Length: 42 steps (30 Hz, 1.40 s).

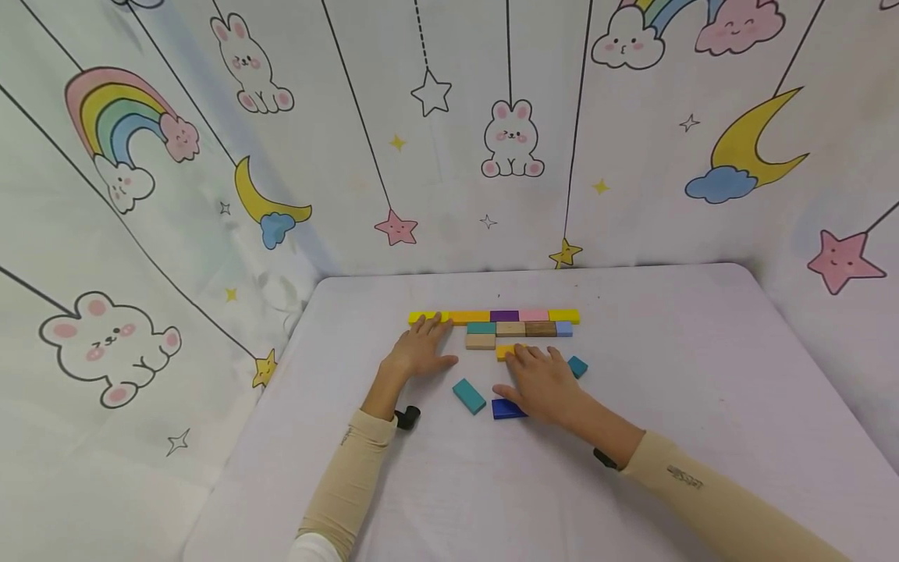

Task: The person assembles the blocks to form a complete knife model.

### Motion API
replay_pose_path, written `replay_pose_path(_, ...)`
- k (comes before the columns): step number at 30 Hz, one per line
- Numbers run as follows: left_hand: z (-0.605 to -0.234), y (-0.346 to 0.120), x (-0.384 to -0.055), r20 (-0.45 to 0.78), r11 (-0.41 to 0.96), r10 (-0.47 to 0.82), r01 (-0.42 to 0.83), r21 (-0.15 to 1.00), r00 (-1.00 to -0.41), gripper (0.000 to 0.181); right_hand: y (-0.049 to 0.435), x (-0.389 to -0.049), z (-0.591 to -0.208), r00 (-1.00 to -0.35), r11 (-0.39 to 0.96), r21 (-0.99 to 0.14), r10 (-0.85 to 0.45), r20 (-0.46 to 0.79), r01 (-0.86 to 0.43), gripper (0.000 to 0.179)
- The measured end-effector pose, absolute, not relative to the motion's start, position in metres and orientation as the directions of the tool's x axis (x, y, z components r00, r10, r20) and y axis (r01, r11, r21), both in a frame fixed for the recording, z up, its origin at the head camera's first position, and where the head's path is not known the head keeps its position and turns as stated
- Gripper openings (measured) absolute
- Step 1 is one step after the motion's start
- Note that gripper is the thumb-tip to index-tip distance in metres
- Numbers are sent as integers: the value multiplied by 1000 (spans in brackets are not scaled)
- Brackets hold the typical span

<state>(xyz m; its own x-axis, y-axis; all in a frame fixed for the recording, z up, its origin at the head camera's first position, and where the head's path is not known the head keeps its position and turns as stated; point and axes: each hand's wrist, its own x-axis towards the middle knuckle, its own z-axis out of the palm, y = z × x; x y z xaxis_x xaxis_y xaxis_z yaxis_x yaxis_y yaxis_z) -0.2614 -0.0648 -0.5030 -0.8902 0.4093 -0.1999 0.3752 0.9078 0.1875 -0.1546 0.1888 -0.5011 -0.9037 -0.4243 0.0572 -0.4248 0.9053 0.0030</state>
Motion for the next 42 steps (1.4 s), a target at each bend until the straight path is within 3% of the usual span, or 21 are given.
replay_pose_path(42, -501, -66, -261, -197, 901, 422, 387, 196, -885, 79, 191, -176, -511, -913, 916, -6, -399, 88, -401, 71)
